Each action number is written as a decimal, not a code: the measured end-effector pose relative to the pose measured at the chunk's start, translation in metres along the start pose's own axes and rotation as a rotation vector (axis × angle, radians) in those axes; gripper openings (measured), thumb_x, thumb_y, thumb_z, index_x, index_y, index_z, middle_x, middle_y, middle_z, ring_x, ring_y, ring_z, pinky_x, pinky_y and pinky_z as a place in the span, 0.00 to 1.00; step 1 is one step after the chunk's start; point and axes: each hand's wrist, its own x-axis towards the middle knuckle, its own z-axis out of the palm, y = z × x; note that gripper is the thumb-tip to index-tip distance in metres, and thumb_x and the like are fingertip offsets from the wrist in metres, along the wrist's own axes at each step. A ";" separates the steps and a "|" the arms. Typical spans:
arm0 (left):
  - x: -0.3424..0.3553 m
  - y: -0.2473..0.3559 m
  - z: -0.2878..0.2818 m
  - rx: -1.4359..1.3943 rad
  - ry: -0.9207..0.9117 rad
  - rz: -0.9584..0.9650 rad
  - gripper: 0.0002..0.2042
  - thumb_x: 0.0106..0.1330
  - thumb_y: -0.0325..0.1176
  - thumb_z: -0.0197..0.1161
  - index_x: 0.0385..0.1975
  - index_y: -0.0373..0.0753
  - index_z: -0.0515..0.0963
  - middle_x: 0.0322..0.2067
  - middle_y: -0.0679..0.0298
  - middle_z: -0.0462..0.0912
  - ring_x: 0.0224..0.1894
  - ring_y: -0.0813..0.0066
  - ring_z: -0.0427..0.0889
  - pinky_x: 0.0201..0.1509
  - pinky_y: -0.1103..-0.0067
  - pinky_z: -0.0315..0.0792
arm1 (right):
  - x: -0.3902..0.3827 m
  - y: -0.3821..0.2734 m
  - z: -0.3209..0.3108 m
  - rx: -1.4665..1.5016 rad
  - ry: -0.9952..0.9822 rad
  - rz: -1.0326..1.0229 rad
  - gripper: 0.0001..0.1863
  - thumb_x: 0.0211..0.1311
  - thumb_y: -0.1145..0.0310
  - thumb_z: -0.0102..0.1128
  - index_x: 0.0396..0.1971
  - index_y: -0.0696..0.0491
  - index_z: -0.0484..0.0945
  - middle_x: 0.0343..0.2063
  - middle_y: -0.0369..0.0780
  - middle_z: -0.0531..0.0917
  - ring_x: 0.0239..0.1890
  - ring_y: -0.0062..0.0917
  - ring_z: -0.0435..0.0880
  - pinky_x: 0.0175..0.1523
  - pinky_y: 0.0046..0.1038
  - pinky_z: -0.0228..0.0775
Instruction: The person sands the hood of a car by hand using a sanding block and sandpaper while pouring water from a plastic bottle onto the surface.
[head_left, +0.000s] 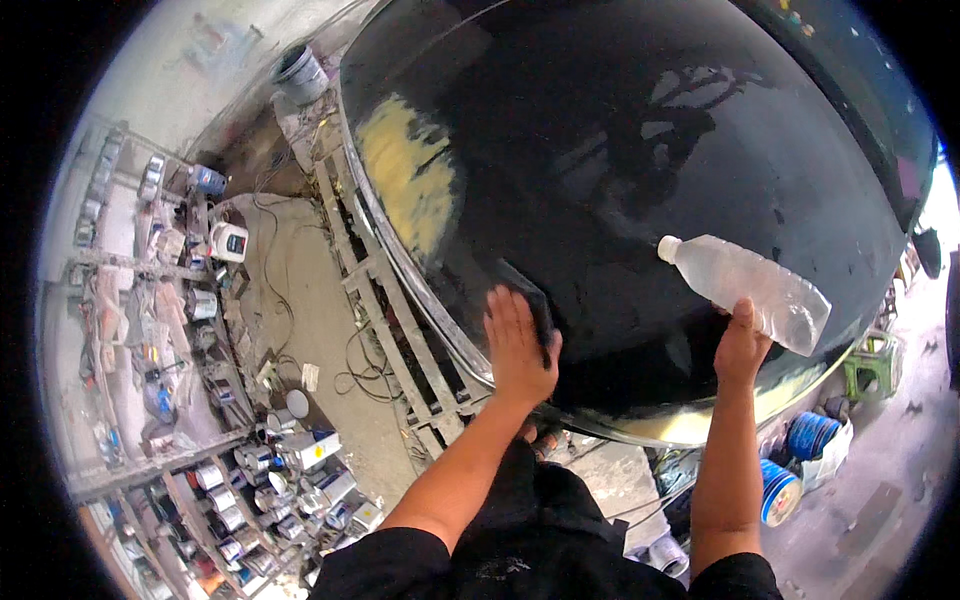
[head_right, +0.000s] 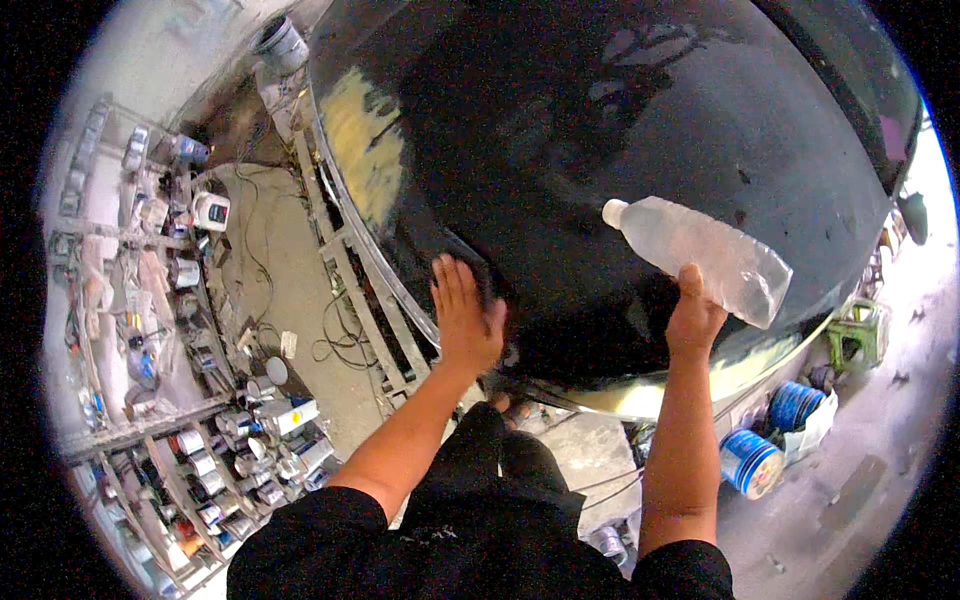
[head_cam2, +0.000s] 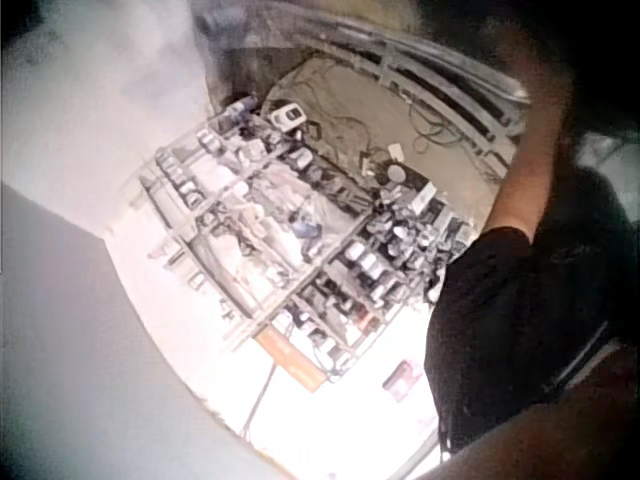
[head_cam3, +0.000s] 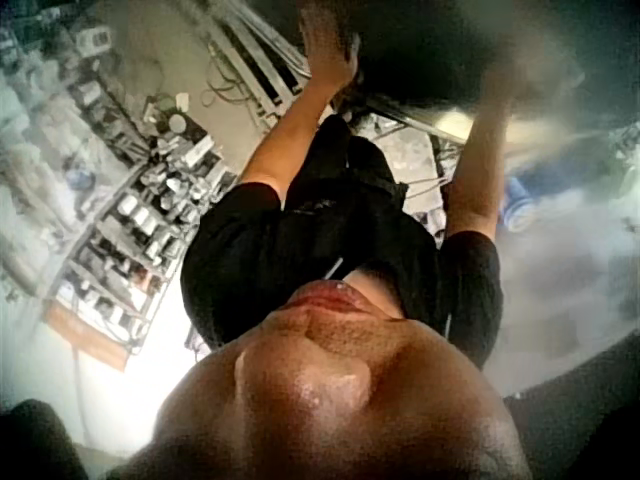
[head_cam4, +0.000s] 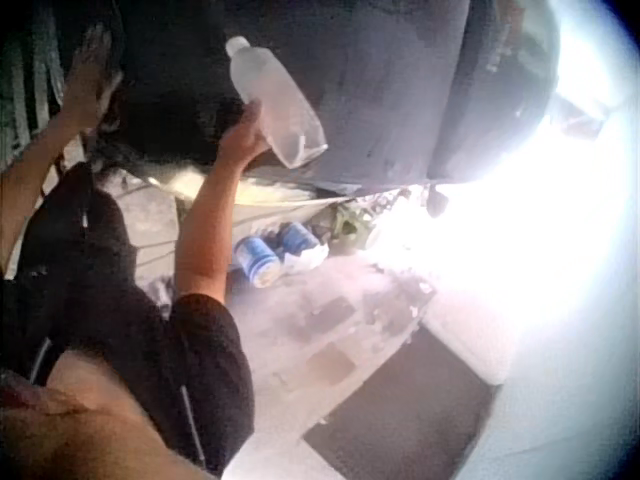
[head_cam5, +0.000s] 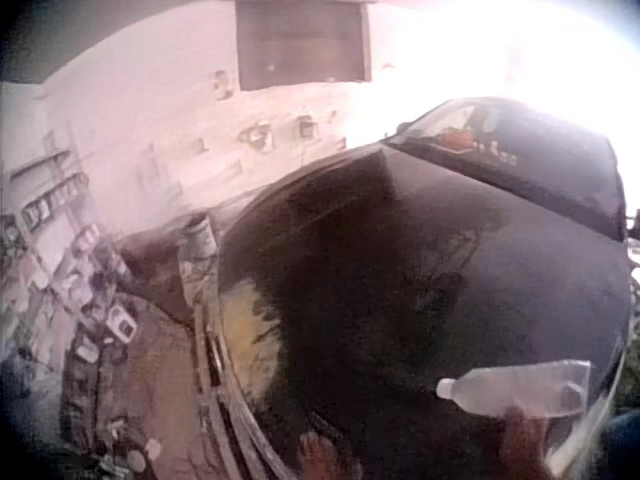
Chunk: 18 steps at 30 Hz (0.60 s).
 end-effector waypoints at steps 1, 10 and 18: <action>0.032 -0.002 -0.004 0.021 0.051 -0.067 0.36 0.71 0.45 0.49 0.69 0.25 0.47 0.71 0.38 0.43 0.74 0.39 0.39 0.74 0.51 0.40 | 0.013 0.013 -0.013 -0.126 -0.067 0.006 0.22 0.67 0.62 0.60 0.55 0.58 0.69 0.43 0.40 0.79 0.42 0.26 0.78 0.46 0.29 0.72; 0.134 -0.074 -0.051 -1.166 0.245 -0.334 0.30 0.73 0.56 0.46 0.65 0.39 0.63 0.64 0.57 0.68 0.61 0.57 0.71 0.67 0.56 0.59 | 0.053 0.036 0.009 0.204 -0.195 0.062 0.28 0.65 0.62 0.61 0.61 0.55 0.63 0.51 0.41 0.75 0.49 0.31 0.76 0.50 0.35 0.71; 0.114 0.017 -0.085 -1.904 0.174 -0.187 0.27 0.70 0.49 0.56 0.63 0.41 0.63 0.60 0.59 0.71 0.65 0.58 0.68 0.67 0.54 0.61 | 0.059 0.020 0.007 0.328 -0.281 0.112 0.22 0.64 0.66 0.57 0.57 0.56 0.68 0.48 0.43 0.77 0.48 0.31 0.77 0.50 0.33 0.70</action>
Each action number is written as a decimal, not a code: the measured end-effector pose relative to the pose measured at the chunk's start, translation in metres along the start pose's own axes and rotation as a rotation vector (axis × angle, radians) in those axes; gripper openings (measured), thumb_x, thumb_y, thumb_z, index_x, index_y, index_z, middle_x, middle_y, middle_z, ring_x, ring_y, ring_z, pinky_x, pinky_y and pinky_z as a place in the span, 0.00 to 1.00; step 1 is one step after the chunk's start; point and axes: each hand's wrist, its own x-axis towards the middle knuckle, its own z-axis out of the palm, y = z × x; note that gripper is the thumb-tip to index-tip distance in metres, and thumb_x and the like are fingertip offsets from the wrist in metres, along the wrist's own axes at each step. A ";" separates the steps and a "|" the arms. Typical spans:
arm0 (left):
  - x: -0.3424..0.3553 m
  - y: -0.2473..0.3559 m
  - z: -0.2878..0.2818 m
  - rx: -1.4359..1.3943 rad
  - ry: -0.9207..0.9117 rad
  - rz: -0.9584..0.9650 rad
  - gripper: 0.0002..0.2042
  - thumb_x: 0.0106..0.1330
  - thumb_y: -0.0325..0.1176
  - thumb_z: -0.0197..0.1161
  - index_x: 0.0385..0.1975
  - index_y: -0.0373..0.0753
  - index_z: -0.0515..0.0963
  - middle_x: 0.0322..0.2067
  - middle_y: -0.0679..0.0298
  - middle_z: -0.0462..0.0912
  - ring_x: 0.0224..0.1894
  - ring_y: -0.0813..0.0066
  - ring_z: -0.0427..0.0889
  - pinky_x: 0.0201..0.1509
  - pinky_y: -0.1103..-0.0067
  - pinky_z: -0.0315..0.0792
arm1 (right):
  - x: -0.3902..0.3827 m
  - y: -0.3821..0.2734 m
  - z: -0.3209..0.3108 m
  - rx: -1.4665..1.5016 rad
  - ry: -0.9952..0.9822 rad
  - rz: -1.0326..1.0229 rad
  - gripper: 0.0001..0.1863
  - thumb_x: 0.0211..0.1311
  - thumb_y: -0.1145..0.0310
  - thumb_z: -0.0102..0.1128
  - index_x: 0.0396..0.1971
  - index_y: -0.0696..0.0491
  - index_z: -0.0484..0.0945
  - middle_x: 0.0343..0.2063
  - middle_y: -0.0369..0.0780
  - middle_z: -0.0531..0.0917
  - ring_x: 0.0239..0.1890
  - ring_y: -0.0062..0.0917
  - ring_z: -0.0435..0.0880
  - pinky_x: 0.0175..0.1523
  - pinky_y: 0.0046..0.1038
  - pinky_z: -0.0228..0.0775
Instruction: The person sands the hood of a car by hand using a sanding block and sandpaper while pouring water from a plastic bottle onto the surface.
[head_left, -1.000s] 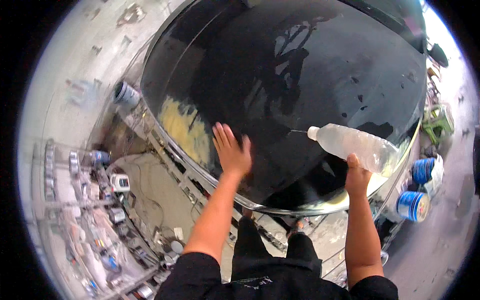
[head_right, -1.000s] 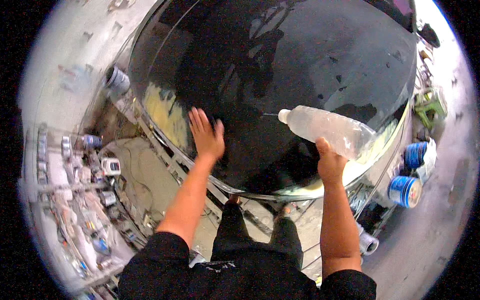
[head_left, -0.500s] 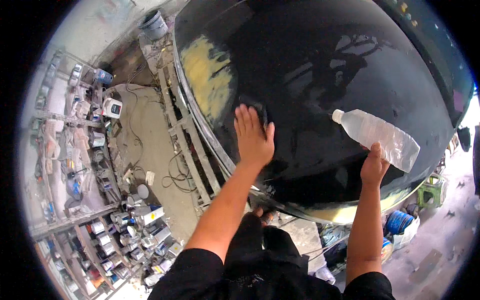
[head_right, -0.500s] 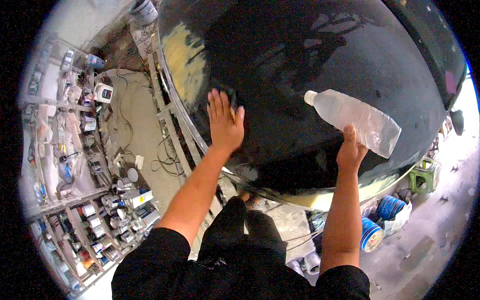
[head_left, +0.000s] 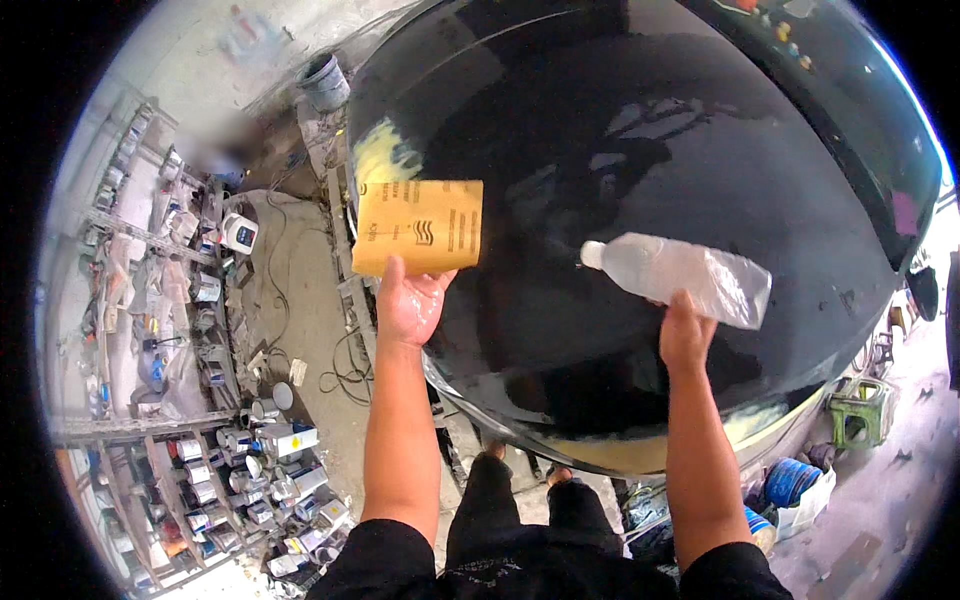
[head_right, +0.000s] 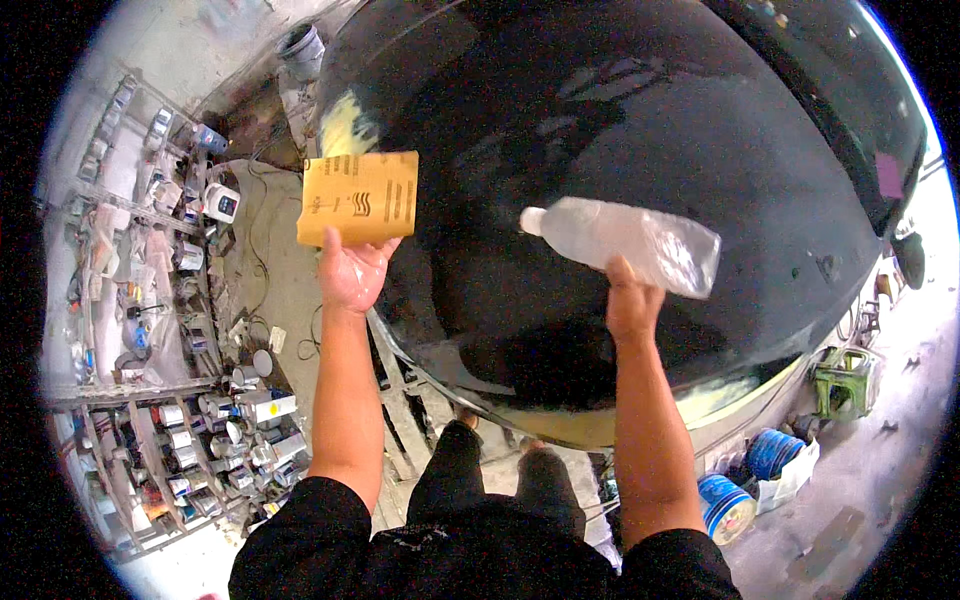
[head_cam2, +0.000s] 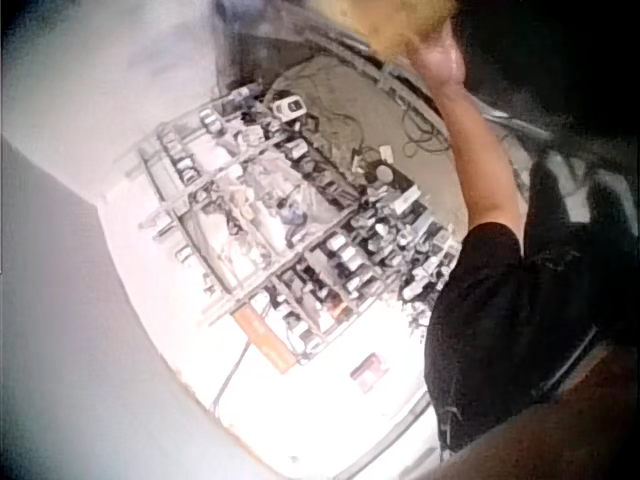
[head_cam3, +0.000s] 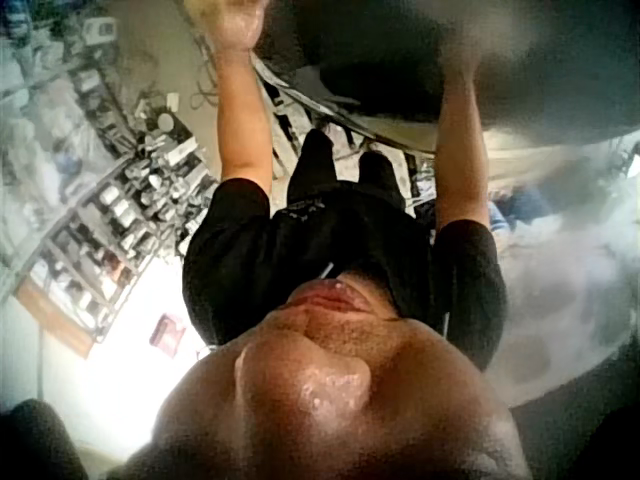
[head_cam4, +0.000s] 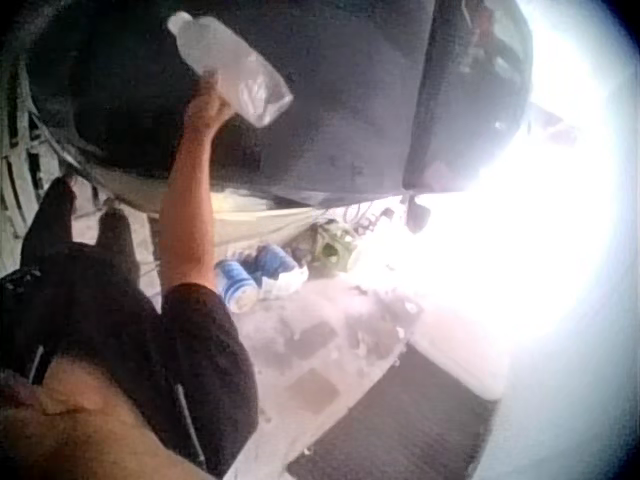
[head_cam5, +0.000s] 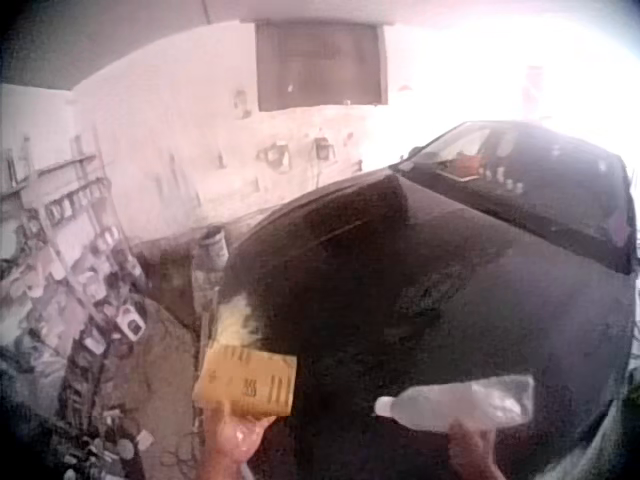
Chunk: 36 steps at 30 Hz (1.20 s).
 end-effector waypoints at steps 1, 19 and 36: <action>-0.009 -0.001 0.007 0.075 0.067 -0.015 0.25 0.70 0.46 0.56 0.63 0.40 0.63 0.60 0.59 0.72 0.64 0.57 0.69 0.67 0.54 0.62 | 0.003 -0.010 0.011 0.046 0.004 0.048 0.20 0.64 0.66 0.57 0.54 0.56 0.69 0.45 0.43 0.78 0.45 0.30 0.79 0.48 0.32 0.71; -0.076 -0.088 0.079 -0.023 0.188 -0.153 0.35 0.67 0.56 0.58 0.64 0.35 0.62 0.53 0.54 0.76 0.56 0.60 0.75 0.62 0.59 0.68 | -0.063 -0.073 0.029 -0.230 -0.447 0.061 0.36 0.46 0.74 0.71 0.58 0.58 0.65 0.51 0.43 0.76 0.51 0.32 0.76 0.58 0.35 0.68; -0.136 0.027 0.008 0.880 0.457 -0.254 0.21 0.75 0.40 0.50 0.67 0.56 0.66 0.58 0.63 0.74 0.49 0.76 0.77 0.49 0.76 0.78 | 0.021 -0.065 -0.009 -0.127 -0.227 0.063 0.27 0.59 0.70 0.67 0.56 0.58 0.67 0.45 0.40 0.78 0.44 0.27 0.79 0.47 0.29 0.75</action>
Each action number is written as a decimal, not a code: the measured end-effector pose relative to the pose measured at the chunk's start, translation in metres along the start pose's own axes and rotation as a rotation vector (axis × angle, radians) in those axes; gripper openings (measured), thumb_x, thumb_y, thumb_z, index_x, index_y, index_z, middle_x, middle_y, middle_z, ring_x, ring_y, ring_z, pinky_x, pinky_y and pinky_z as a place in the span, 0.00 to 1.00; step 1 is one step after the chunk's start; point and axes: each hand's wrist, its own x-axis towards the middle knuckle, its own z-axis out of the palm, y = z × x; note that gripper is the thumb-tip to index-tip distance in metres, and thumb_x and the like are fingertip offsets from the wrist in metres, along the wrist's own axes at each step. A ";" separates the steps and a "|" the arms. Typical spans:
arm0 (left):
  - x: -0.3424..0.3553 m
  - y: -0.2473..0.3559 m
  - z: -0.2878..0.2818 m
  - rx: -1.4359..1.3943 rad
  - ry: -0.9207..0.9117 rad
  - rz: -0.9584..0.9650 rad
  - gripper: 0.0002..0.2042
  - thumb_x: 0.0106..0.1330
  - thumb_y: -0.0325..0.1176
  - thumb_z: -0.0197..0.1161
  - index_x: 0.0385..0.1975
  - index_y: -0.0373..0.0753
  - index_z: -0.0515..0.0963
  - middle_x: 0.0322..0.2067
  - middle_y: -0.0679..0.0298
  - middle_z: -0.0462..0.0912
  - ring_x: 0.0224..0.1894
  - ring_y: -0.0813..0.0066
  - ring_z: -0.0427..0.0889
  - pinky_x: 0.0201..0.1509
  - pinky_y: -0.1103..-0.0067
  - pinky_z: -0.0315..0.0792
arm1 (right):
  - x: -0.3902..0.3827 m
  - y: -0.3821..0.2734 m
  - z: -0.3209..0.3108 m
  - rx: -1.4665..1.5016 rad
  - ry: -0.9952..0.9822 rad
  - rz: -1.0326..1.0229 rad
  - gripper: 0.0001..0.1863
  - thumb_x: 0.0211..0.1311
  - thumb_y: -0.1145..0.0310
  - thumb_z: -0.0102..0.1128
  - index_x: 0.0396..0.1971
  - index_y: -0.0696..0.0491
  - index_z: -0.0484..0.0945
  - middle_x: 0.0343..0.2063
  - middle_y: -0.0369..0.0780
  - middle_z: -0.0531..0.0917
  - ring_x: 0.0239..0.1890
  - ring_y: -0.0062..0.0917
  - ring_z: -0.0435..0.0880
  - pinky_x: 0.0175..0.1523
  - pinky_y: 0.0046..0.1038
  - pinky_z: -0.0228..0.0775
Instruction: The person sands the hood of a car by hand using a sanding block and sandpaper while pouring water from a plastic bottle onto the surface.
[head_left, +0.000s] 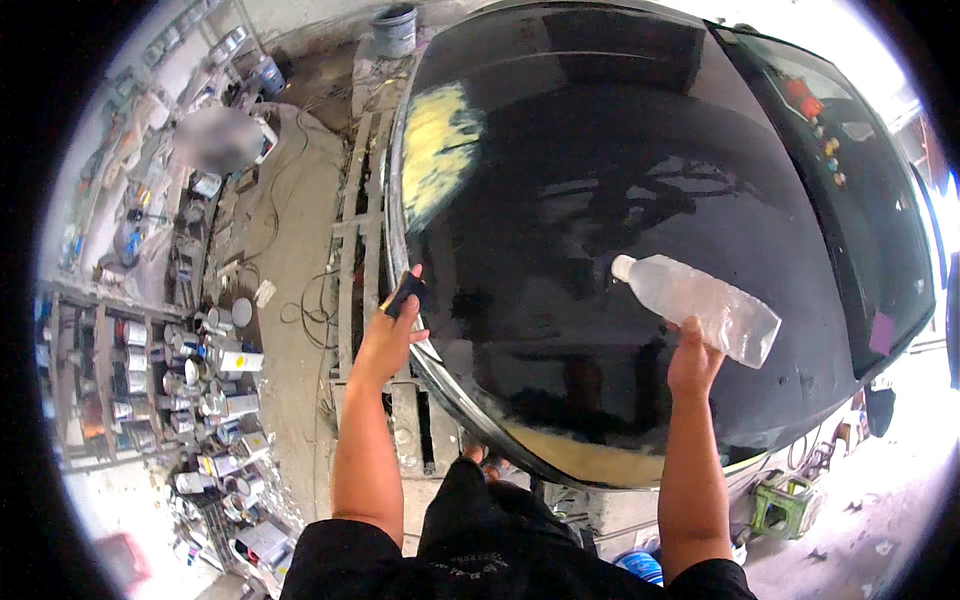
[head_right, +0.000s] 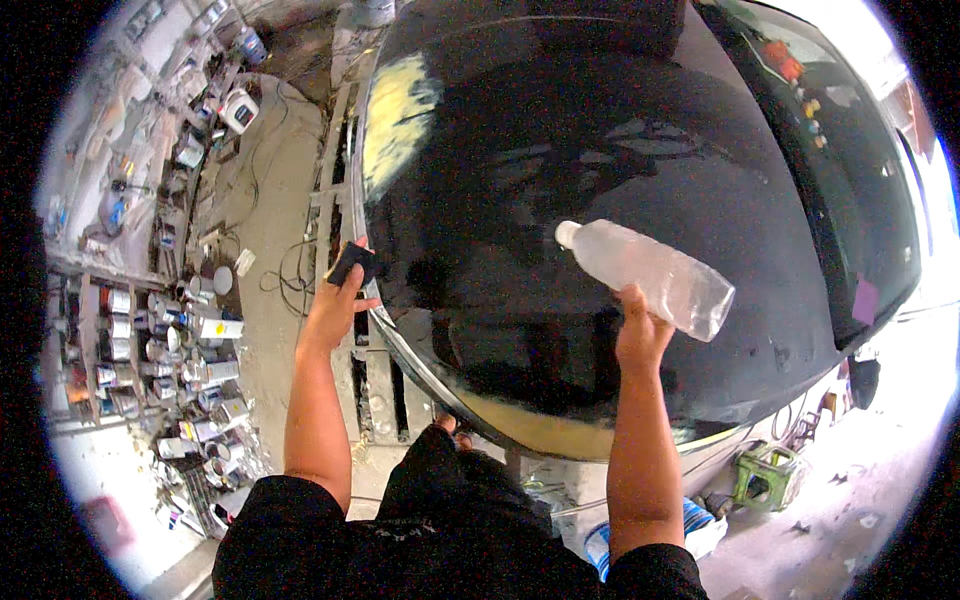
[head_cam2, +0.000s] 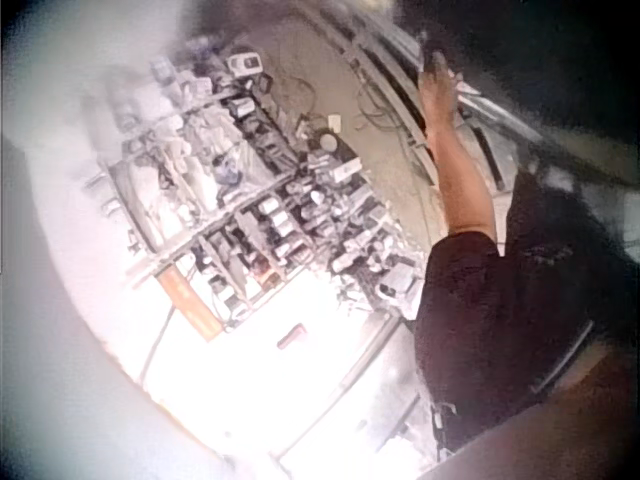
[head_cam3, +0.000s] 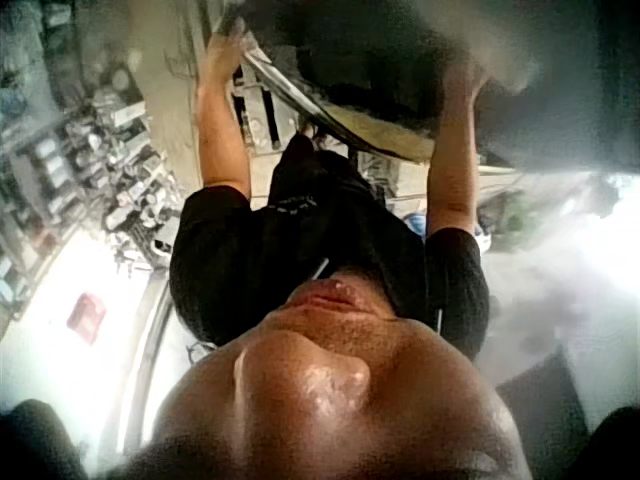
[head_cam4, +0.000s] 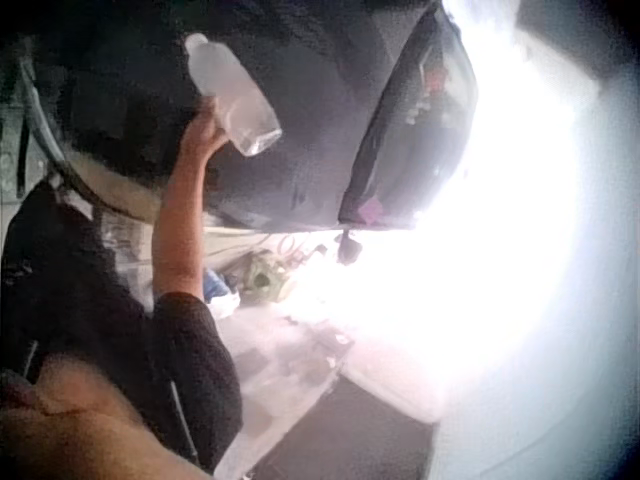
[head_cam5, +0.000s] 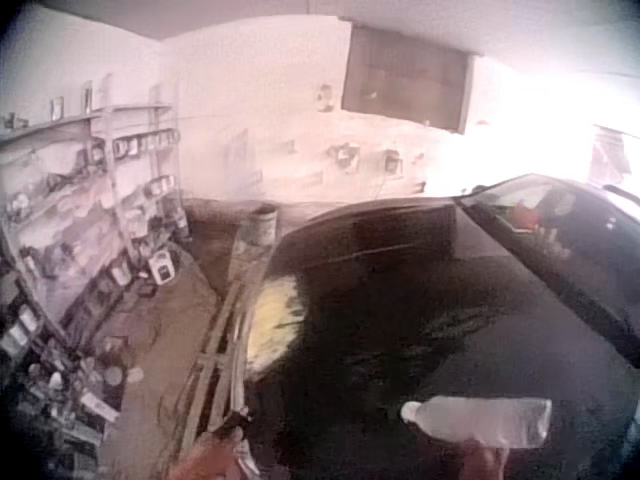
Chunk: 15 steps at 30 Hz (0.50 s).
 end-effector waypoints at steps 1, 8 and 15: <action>-0.003 -0.003 0.000 0.033 0.021 -0.030 0.21 0.75 0.39 0.50 0.67 0.56 0.66 0.59 0.64 0.73 0.48 0.75 0.77 0.49 0.75 0.78 | 0.007 0.001 -0.003 -0.017 -0.018 -0.010 0.27 0.59 0.69 0.67 0.56 0.59 0.67 0.46 0.41 0.78 0.44 0.27 0.79 0.47 0.30 0.75; -0.011 -0.087 0.053 0.792 0.167 0.436 0.43 0.48 0.15 0.59 0.70 0.46 0.58 0.71 0.44 0.47 0.74 0.41 0.45 0.74 0.60 0.49 | 0.029 0.026 -0.003 -0.165 -0.027 -0.105 0.23 0.64 0.67 0.58 0.57 0.59 0.67 0.46 0.42 0.79 0.43 0.30 0.80 0.46 0.31 0.75; 0.011 -0.119 0.092 0.861 0.269 0.509 0.40 0.62 0.38 0.63 0.69 0.28 0.49 0.71 0.39 0.43 0.74 0.38 0.41 0.73 0.48 0.40 | 0.032 0.063 -0.024 -0.131 -0.006 -0.075 0.25 0.67 0.60 0.58 0.57 0.59 0.68 0.46 0.42 0.79 0.43 0.30 0.80 0.45 0.32 0.74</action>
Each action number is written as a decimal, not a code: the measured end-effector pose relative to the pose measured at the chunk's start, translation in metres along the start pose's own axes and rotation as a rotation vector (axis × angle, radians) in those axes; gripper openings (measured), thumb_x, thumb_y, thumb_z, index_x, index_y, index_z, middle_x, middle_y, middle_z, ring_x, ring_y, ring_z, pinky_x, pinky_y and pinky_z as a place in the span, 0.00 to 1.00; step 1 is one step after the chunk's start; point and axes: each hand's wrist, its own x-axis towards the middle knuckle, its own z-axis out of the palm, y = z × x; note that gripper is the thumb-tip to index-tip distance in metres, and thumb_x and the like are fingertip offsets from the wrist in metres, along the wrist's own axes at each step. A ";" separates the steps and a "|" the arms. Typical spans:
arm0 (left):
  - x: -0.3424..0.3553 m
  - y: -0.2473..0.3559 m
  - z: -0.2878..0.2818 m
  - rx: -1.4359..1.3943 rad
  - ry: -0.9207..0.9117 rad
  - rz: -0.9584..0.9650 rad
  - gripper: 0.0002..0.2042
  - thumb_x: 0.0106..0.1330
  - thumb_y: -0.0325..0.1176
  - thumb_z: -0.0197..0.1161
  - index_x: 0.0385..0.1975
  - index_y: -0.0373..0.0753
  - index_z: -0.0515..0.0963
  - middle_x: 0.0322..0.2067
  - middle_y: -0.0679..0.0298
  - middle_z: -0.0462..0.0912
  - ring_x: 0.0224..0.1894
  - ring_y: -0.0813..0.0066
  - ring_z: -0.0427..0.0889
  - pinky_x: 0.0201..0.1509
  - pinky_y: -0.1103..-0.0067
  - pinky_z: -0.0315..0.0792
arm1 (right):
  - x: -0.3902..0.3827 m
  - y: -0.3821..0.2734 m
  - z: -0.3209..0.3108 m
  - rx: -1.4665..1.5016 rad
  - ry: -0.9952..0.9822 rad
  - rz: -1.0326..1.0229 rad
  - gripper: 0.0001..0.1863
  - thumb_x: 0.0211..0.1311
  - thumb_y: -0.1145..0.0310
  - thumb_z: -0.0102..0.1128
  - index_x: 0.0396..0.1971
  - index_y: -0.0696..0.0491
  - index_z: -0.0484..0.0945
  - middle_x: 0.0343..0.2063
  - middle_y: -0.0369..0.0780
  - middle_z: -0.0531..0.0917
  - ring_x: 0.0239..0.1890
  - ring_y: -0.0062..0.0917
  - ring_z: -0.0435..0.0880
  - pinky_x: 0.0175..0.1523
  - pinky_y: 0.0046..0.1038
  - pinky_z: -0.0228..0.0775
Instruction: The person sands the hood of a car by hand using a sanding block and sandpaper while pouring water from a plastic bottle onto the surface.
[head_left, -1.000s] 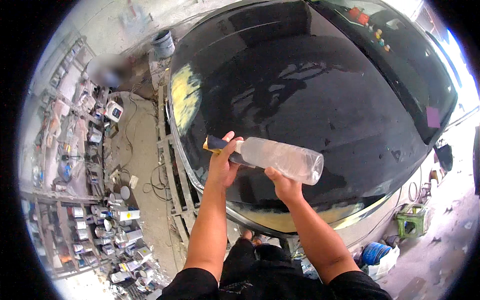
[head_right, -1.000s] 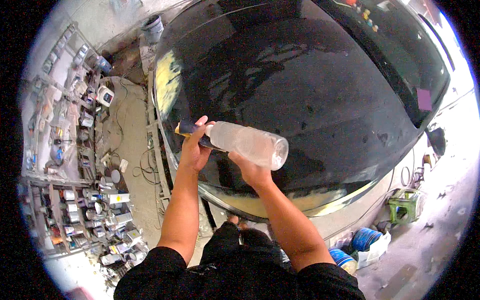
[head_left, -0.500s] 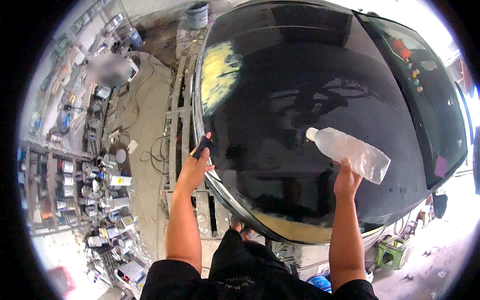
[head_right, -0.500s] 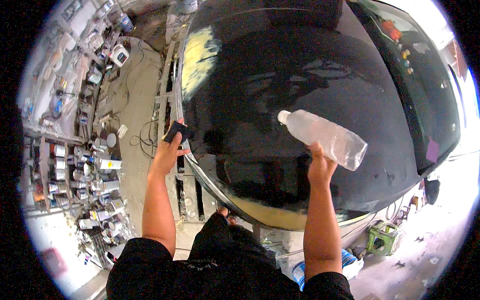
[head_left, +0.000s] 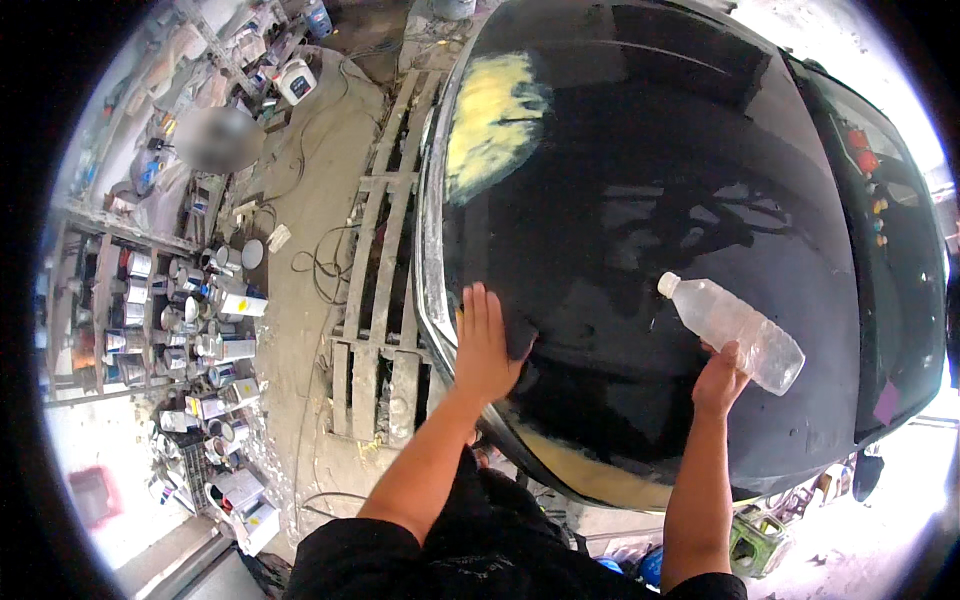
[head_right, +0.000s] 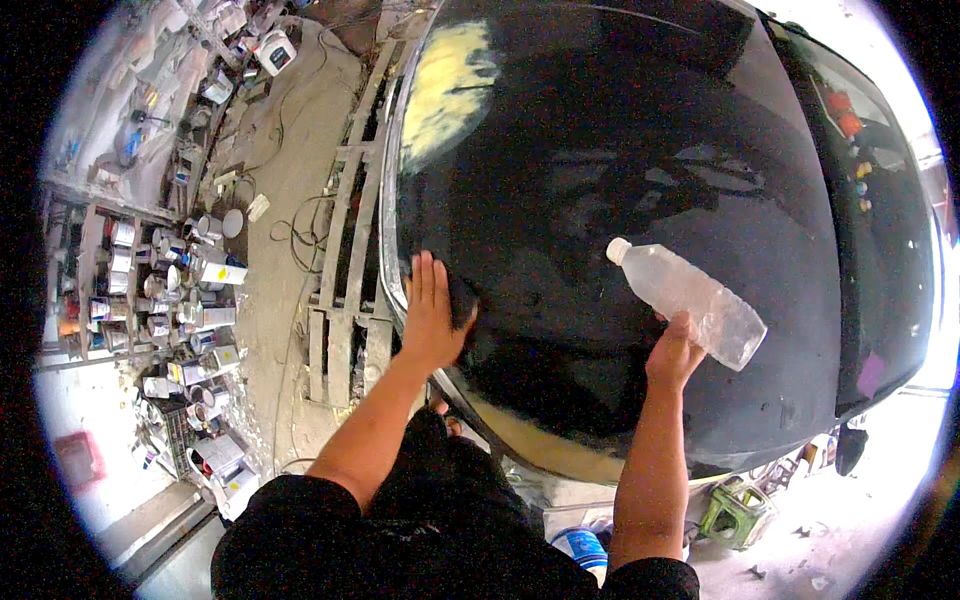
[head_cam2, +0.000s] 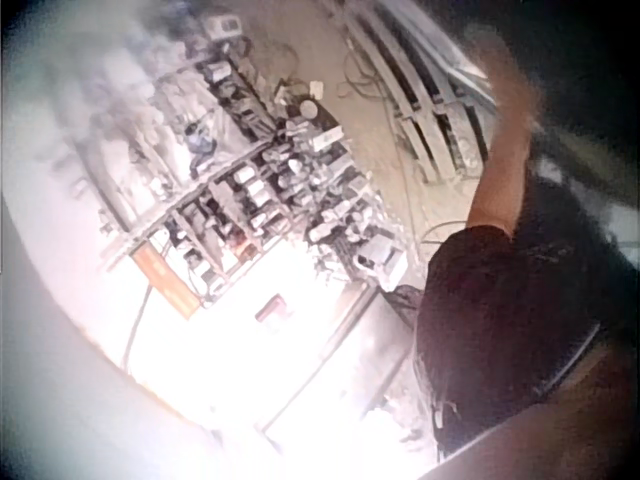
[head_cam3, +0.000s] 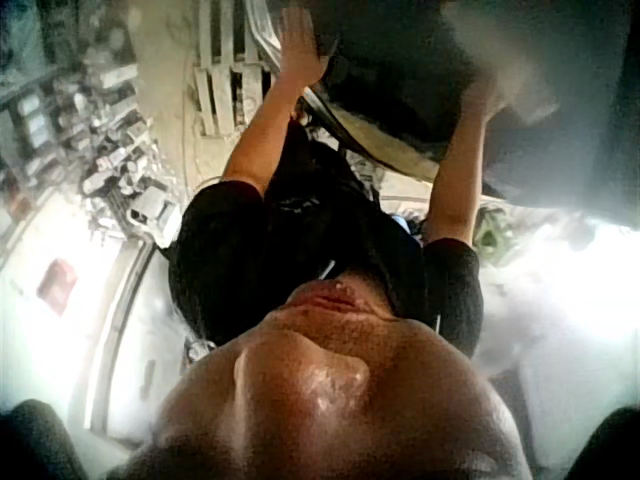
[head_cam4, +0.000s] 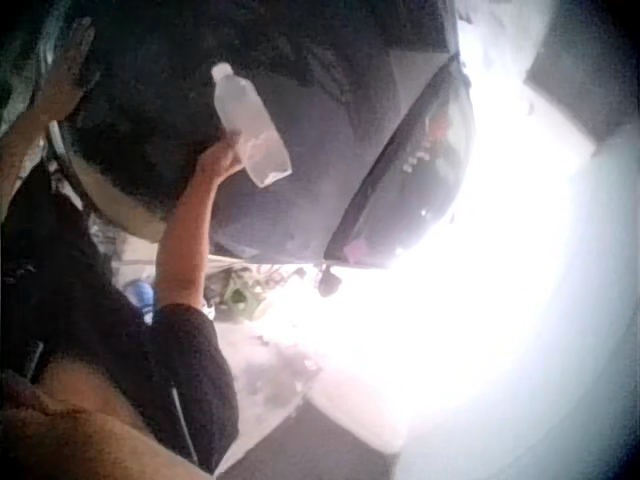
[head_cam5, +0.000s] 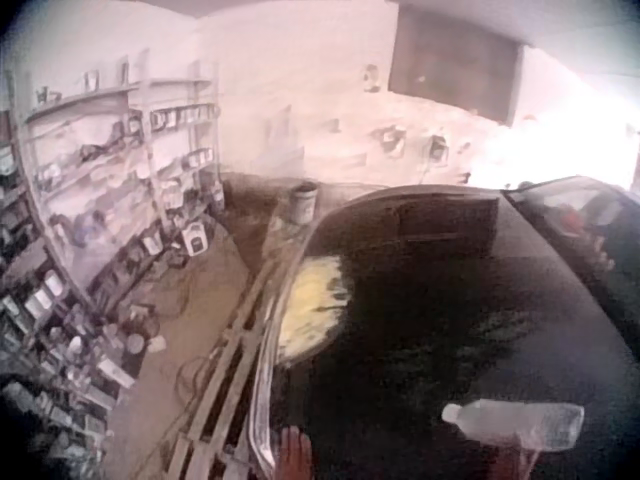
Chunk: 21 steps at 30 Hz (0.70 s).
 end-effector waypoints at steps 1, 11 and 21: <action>0.014 -0.007 0.002 0.023 0.013 -0.029 0.41 0.63 0.42 0.63 0.69 0.28 0.50 0.71 0.39 0.44 0.74 0.38 0.42 0.73 0.49 0.41 | 0.001 0.000 -0.001 0.021 -0.009 -0.020 0.25 0.67 0.58 0.58 0.57 0.59 0.68 0.46 0.42 0.79 0.43 0.31 0.80 0.45 0.32 0.73; 0.100 -0.066 0.012 0.104 0.143 -0.100 0.39 0.69 0.53 0.55 0.68 0.29 0.53 0.70 0.41 0.50 0.74 0.46 0.46 0.75 0.58 0.44 | 0.006 0.005 -0.001 0.107 -0.096 0.008 0.28 0.66 0.57 0.61 0.59 0.55 0.65 0.50 0.41 0.76 0.46 0.32 0.78 0.45 0.34 0.73; 0.104 -0.082 0.014 0.127 0.156 -0.262 0.38 0.71 0.51 0.50 0.68 0.26 0.49 0.70 0.38 0.47 0.73 0.42 0.45 0.74 0.55 0.44 | 0.003 0.004 0.003 0.132 -0.041 0.053 0.26 0.67 0.57 0.59 0.58 0.56 0.67 0.50 0.41 0.77 0.47 0.31 0.78 0.45 0.35 0.72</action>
